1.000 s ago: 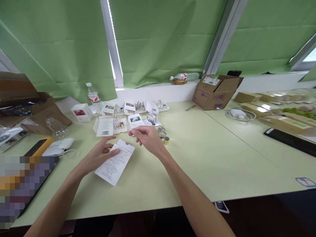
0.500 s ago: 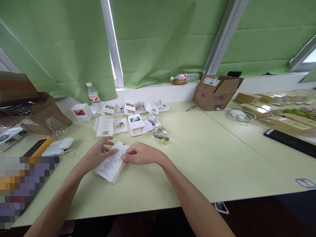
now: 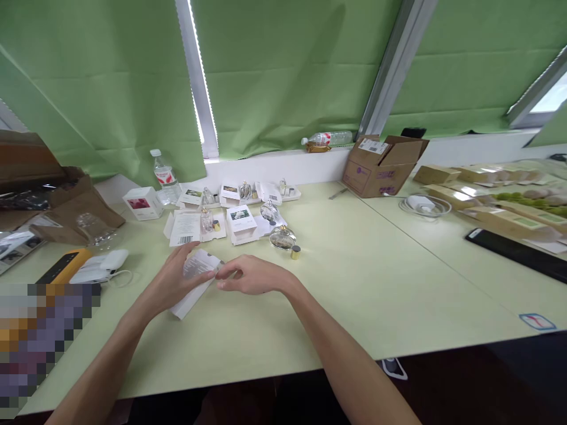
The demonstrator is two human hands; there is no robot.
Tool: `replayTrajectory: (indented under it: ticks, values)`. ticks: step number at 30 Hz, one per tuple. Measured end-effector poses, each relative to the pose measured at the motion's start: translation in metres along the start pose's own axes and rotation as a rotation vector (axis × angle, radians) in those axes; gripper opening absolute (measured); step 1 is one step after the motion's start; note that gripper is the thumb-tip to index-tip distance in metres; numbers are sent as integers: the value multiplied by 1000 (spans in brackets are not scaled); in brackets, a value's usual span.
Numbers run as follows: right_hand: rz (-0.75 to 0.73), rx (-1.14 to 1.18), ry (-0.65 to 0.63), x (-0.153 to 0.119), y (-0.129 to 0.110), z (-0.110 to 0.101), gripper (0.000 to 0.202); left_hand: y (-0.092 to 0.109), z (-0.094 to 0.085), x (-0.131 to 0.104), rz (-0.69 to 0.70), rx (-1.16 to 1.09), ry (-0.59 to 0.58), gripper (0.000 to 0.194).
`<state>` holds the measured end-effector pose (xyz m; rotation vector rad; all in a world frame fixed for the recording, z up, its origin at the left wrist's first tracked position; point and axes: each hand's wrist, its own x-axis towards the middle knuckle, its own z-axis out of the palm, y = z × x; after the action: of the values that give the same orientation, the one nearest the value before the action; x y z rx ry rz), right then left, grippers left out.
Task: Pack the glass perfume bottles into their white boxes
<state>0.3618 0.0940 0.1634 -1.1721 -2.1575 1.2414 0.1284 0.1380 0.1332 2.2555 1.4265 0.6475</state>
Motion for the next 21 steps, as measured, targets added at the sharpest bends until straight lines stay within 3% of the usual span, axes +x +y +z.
replayTrajectory:
  ticks: [5, 8, 14, 18, 21]
  values:
    - [35, 83, 137, -1, -2, -2, 30, -4, 4, -2, 110, 66, -85, 83]
    - [27, 191, 275, -2, -4, -4, 28, -9, 6, -2, 153, 90, -79, 77]
    - [-101, 343, 774, -4, -4, -19, 37, -10, 5, 0, 185, 120, -77, 55]
    - [-2, 232, 1133, -10, 8, -36, 34, -9, 4, 0, 189, 124, -69, 50]
    - [98, 49, 1202, -14, 19, -47, 28, -11, 6, 0, 209, 120, -52, 50]
